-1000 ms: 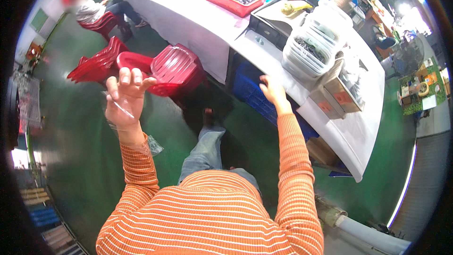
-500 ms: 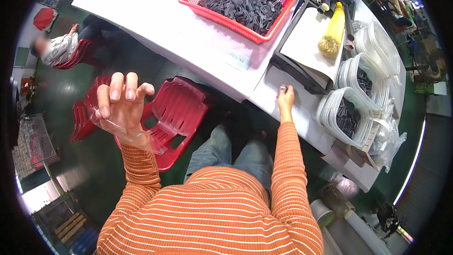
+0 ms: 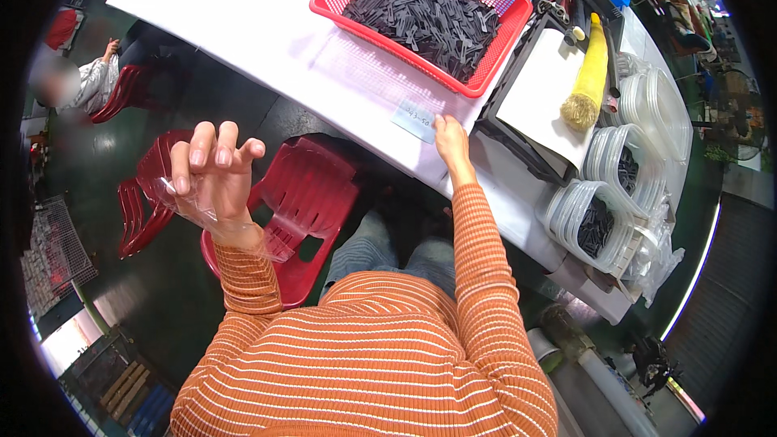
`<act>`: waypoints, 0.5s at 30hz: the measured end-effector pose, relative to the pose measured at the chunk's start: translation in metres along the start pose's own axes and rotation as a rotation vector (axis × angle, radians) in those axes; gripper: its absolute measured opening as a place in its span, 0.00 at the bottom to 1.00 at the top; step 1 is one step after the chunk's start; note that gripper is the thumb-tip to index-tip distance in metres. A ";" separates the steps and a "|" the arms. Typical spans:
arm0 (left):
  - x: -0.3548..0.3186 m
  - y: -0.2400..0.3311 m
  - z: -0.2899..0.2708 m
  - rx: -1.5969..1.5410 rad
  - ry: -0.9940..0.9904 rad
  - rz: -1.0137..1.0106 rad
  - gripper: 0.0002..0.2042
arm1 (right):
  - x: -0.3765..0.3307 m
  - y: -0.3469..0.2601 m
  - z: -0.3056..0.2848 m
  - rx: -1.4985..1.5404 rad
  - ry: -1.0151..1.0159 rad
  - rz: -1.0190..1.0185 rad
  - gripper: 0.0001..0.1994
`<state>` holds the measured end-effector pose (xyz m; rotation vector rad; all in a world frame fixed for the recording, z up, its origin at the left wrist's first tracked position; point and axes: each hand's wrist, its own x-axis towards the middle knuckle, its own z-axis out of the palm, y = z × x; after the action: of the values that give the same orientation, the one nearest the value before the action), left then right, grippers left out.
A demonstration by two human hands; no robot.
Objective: The person retrieves a label from a cabinet and places it on a plastic bag containing small black components. They then walk to a workbench and begin sorting the components by hand, picking them up and placing them into blue and yellow baskets.
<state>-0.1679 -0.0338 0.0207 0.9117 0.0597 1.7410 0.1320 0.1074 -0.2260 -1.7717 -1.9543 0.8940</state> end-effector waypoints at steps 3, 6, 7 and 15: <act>-0.006 0.004 0.004 0.040 0.070 -0.001 0.08 | 0.017 -0.033 -0.005 -0.167 -0.073 -0.015 0.13; -0.001 0.002 0.002 0.075 0.098 0.027 0.08 | 0.039 -0.024 0.000 -0.368 -0.114 -0.015 0.13; -0.002 -0.001 0.002 0.043 0.119 0.045 0.08 | 0.042 -0.022 -0.001 -0.372 -0.161 0.020 0.14; -0.001 -0.007 0.003 -0.005 0.175 0.058 0.06 | 0.067 0.005 0.038 -0.620 -0.232 0.004 0.13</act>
<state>-0.1599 -0.0329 0.0192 0.7621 0.1446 1.8711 0.1010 0.1647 -0.2671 -2.0573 -2.5837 0.5390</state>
